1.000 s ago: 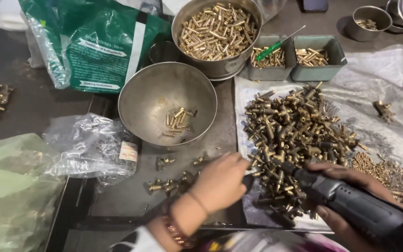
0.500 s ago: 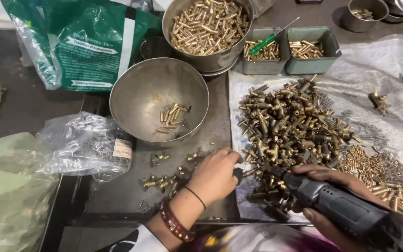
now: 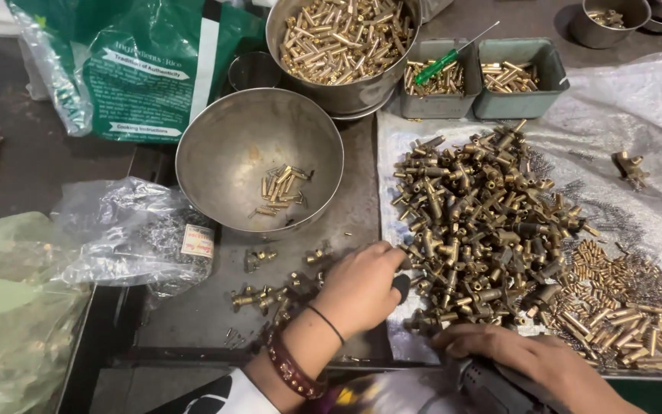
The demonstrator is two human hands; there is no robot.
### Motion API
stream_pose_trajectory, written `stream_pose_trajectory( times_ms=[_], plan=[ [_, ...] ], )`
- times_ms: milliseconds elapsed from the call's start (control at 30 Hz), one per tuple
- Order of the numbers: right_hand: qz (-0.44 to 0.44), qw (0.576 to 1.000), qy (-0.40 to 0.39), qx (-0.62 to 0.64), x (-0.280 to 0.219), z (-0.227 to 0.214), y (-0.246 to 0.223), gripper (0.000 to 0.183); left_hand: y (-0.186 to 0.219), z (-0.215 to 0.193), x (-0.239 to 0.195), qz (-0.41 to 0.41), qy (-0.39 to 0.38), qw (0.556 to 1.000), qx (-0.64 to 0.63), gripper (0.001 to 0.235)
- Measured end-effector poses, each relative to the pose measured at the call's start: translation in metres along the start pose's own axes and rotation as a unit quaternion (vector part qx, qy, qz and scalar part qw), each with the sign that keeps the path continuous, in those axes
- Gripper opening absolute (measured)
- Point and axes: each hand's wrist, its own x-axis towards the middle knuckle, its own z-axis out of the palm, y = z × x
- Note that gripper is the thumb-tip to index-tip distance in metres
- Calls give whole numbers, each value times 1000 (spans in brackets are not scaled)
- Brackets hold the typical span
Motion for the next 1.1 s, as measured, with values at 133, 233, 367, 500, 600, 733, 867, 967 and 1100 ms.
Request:
stream_pose_trajectory(
  times_ms=[133, 233, 367, 500, 600, 733, 867, 967, 1100],
  plan=[
    [-53, 987, -9, -155, -15, -9, -11, 39, 1, 16, 6, 36, -19, 999, 30, 35],
    [-85, 967, -10, -240, -29, -15, -6, 44, 5, 25, 8, 57, -18, 996, 64, 27],
    [-95, 971, -12, -220, -59, -39, 31, 43, 5, 33, 12, 68, -11, 994, 88, 20],
    [-97, 975, -1, -200, -79, -41, 43, 43, 3, 37, 14, 51, 22, 993, 108, 20],
    [-82, 973, 42, -211, -83, -29, 39, 48, 5, 29, 8, 38, 52, 994, 92, 27],
    [-57, 972, 70, -217, -79, -24, 22, 53, 20, 15, -12, 34, 57, 997, 30, 41],
    [-50, 974, 70, -210, -77, -23, 20, 53, 31, 32, -34, 7, -4, 1000, 7, 39],
    [-53, 972, 79, -216, -76, -19, 18, 50, 37, 41, -41, 10, -22, 999, -32, 43],
    [-56, 973, 99, -199, -77, -15, 14, 49, 36, 54, -40, 30, -7, 998, -52, 48]
  ],
)
